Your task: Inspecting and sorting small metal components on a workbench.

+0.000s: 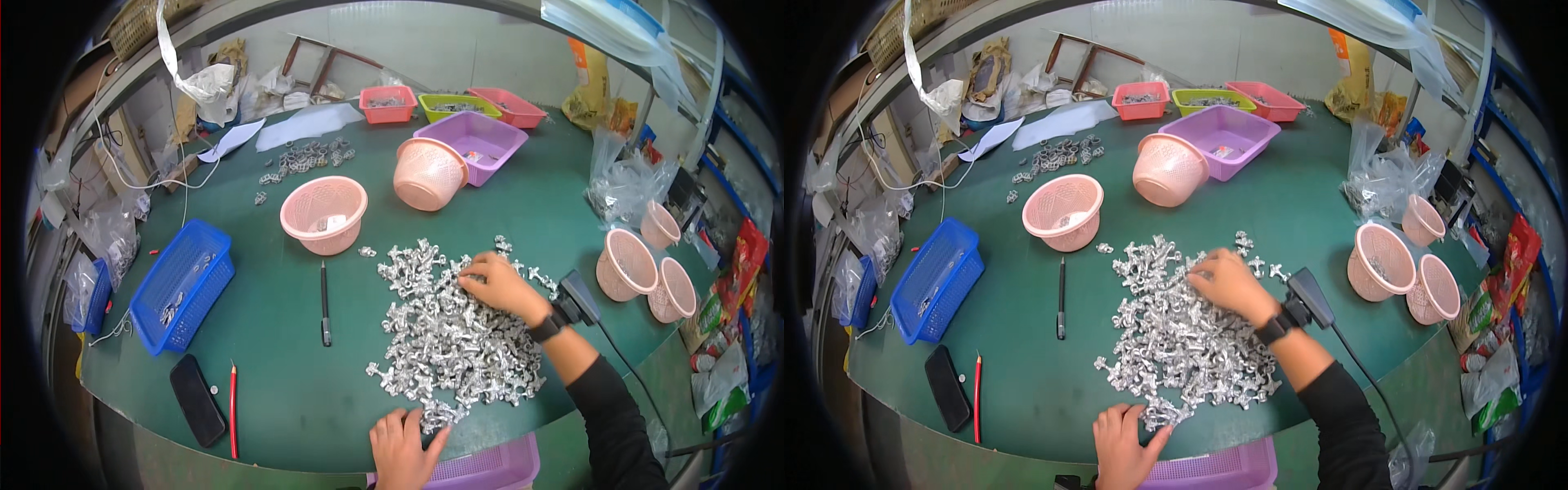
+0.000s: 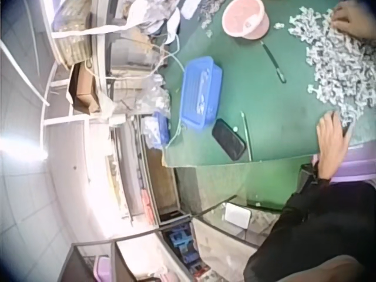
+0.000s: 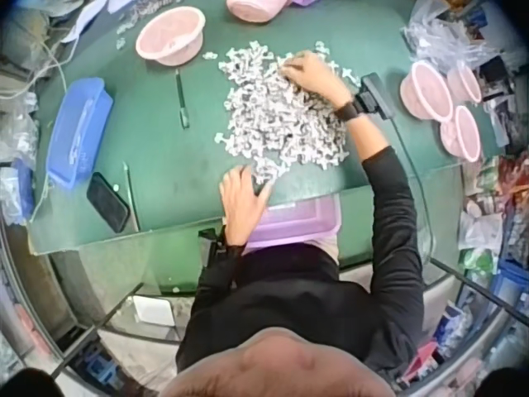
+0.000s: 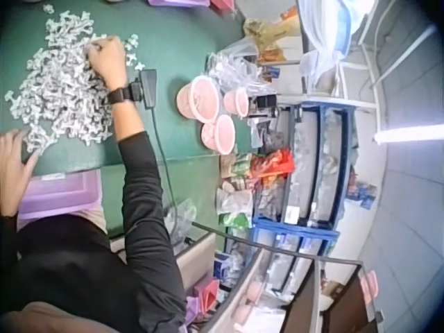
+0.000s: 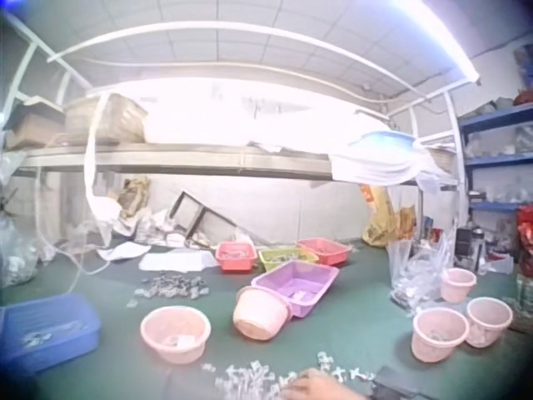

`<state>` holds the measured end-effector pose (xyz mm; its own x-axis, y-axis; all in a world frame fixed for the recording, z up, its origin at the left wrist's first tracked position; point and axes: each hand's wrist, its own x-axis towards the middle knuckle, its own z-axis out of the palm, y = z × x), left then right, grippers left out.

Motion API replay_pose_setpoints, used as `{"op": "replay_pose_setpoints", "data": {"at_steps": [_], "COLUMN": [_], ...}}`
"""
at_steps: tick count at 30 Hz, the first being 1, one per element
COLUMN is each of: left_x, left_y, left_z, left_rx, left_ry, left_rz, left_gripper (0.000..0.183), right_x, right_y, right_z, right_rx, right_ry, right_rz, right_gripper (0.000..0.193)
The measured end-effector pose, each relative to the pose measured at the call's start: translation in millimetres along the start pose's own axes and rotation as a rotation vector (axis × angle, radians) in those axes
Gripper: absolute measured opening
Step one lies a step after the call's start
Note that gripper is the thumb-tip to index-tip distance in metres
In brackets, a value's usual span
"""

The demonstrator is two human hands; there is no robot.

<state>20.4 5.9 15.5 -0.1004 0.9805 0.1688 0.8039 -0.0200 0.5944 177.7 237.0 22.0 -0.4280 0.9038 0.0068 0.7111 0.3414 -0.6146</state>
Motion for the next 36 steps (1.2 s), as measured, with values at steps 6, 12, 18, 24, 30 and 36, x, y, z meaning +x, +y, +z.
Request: {"op": "replay_pose_setpoints", "data": {"at_steps": [6, 12, 18, 24, 30, 36], "left_x": [-4, -2, -3, 8, 12, -4], "left_y": [-26, -31, -13, -21, -23, 3], "left_z": [2, -1, -5, 1, -12, -3], "left_rx": [-0.117, -0.14, -0.025, 0.017, 0.076, -0.037], "left_ry": [-0.026, 0.044, 0.002, -0.043, -0.075, -0.209], "left_rz": [0.069, 0.134, 0.205, 0.217, 0.245, 0.321], "left_gripper": [0.026, 0.019, 0.027, 0.032, 0.034, 0.041], "right_x": [-118, -127, -144, -171, -186, -196], "right_y": [-68, -32, -31, -49, -44, -43], "right_z": [16, 13, 26, 44, 34, 39], "right_rx": [-0.199, -0.086, 0.287, 0.117, 0.036, 0.074], "right_ry": [0.206, 0.277, 0.529, 0.239, -0.186, -0.149], "right_rz": [-0.213, -0.247, -0.075, -0.347, -0.304, -0.227], "right_gripper": [0.041, 0.039, 0.022, 0.019, 0.031, 0.033]}}
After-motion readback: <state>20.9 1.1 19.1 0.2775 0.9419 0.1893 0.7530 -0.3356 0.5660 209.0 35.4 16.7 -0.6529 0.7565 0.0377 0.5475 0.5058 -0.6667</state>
